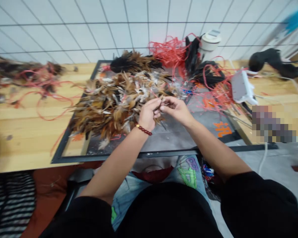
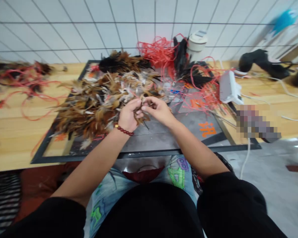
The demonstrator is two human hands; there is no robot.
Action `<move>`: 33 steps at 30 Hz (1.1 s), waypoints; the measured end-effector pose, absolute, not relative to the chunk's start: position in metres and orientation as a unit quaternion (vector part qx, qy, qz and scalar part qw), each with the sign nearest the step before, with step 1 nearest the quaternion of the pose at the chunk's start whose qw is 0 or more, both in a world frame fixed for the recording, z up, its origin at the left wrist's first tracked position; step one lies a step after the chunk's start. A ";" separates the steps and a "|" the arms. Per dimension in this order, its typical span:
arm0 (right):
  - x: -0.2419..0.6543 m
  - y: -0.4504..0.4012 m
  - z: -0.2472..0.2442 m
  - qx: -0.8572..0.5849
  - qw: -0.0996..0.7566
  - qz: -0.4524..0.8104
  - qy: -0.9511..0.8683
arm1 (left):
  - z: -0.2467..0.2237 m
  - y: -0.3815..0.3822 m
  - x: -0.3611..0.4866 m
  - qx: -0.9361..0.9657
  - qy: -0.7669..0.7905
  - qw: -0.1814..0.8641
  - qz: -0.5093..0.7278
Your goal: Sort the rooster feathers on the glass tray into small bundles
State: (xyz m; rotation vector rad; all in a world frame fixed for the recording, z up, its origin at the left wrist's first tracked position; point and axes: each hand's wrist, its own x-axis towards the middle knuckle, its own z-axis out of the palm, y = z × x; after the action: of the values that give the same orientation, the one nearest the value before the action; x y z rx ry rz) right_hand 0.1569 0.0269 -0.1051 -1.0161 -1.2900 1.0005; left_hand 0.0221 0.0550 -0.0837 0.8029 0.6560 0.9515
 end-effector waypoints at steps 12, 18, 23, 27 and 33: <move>0.162 0.026 -0.105 -0.448 0.584 0.434 -0.519 | -0.084 0.058 0.020 0.278 0.286 0.821 0.409; 0.166 0.028 -0.103 -0.443 0.602 0.456 -0.484 | -0.085 0.062 0.019 0.232 0.294 0.828 0.418; 0.166 0.030 -0.106 -0.464 0.619 0.408 -0.484 | -0.084 0.063 0.018 0.225 0.296 0.818 0.439; 0.168 0.033 -0.109 -0.482 0.624 0.399 -0.468 | -0.082 0.060 0.017 0.256 0.257 0.840 0.403; 0.176 0.033 -0.107 -0.482 0.637 0.347 -0.491 | -0.086 0.053 0.020 0.368 0.267 0.836 0.306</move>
State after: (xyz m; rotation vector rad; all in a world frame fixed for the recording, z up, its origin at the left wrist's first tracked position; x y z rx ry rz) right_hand 0.1755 0.0325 -0.1070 -1.1006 -1.1211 0.7918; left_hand 0.0200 0.0528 -0.0864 0.7797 0.5652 0.6471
